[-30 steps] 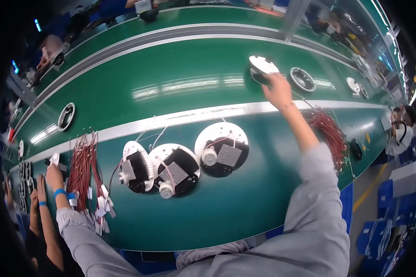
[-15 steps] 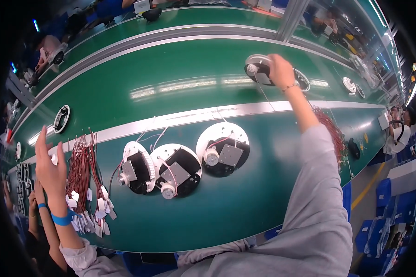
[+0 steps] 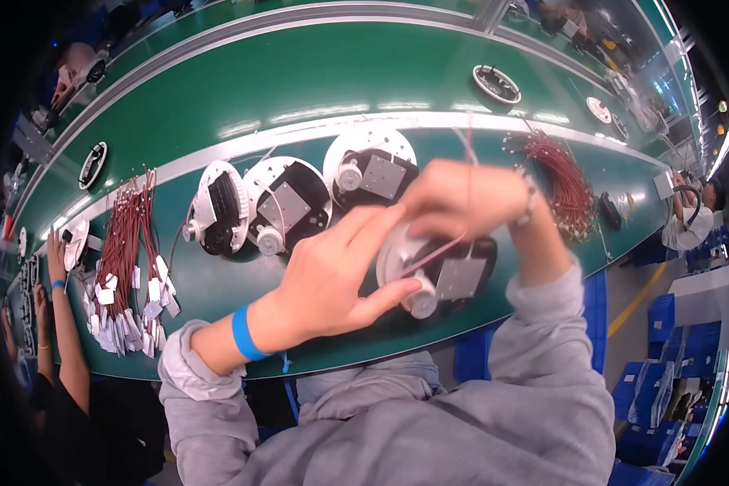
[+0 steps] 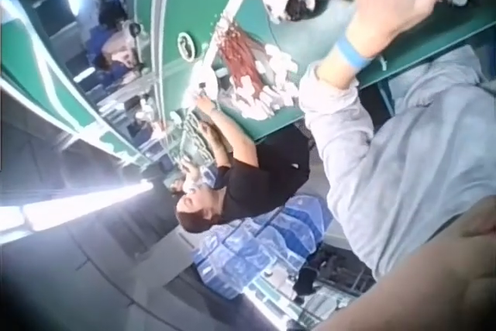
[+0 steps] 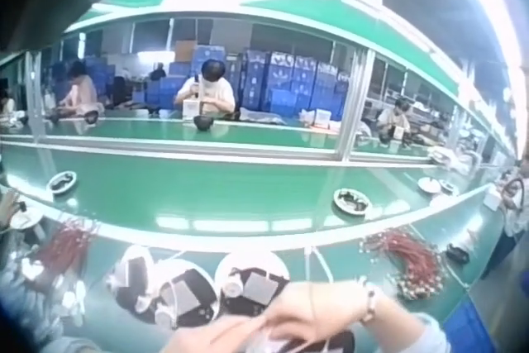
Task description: Assembling components by connecting wires to a base plate on a factory assembly line.
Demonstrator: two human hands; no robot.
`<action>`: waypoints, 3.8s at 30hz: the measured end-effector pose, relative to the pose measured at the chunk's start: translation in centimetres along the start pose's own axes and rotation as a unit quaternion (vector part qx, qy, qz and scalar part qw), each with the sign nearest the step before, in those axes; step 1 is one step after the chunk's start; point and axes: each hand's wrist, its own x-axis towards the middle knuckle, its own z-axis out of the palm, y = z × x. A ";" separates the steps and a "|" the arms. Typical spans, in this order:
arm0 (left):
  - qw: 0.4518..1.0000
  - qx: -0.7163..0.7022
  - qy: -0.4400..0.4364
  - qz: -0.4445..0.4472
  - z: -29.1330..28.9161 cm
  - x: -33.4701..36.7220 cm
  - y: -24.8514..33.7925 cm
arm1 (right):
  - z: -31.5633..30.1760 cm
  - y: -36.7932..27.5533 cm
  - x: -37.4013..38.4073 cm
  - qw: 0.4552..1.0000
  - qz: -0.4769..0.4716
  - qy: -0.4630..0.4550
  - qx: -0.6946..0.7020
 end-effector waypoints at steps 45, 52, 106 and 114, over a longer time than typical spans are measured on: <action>0.881 -0.450 -0.049 -0.139 -0.9 -1.0 1.6 | 9.8 4.1 -0.1 0.798 0.095 0.367 0.469; 0.900 -0.400 -0.033 -0.170 -0.5 -0.7 1.3 | 9.5 4.1 0.4 0.845 0.136 0.223 0.466; 0.993 -0.092 -0.042 -0.061 0.4 -1.2 0.0 | 10.7 -4.5 -1.3 0.869 0.041 0.492 -0.033; 0.993 -0.072 -0.066 -0.067 1.6 -1.5 -0.5 | 11.1 -4.0 -1.8 0.878 0.049 0.454 -0.145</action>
